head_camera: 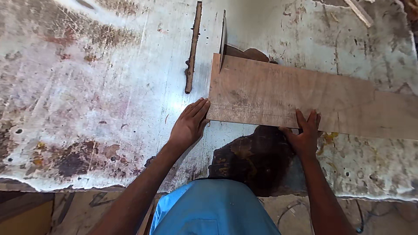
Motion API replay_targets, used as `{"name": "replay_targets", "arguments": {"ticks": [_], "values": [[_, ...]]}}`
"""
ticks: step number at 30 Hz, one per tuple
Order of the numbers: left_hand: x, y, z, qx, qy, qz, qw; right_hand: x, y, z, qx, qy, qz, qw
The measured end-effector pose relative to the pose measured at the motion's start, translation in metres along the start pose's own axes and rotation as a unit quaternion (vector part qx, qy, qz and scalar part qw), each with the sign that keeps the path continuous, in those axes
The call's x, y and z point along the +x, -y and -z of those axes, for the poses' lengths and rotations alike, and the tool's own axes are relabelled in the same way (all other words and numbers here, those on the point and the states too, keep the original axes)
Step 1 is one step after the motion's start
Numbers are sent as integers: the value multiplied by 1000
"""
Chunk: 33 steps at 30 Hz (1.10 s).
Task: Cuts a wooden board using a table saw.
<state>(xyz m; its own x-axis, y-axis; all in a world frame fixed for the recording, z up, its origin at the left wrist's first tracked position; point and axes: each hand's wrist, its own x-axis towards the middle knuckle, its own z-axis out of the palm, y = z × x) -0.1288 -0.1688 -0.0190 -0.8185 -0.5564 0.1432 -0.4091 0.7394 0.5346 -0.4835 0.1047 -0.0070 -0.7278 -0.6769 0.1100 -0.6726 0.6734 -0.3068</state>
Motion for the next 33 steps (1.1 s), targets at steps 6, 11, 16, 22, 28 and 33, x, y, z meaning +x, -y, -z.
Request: {"name": "replay_targets", "arguments": {"ticks": [6, 11, 16, 22, 28, 33], "values": [[7, 3, 2, 0, -1, -2, 1000, 7, 2, -1, -12, 1, -3, 1000], [14, 7, 2, 2, -1, -8, 1000, 16, 1, -2, -7, 7, -5, 1000], [21, 9, 2, 2, -1, -14, 1000, 24, 2, -2, 2, 14, -4, 1000], [29, 12, 2, -2, -4, -13, 1000, 32, 4, -3, 0, 9, -3, 1000], [33, 12, 2, 5, -3, -5, 1000, 34, 5, -4, -9, 12, 0, 1000], [18, 0, 0, 16, -5, 3, 1000, 18, 1, -4, -30, -4, 21, 999]]}}
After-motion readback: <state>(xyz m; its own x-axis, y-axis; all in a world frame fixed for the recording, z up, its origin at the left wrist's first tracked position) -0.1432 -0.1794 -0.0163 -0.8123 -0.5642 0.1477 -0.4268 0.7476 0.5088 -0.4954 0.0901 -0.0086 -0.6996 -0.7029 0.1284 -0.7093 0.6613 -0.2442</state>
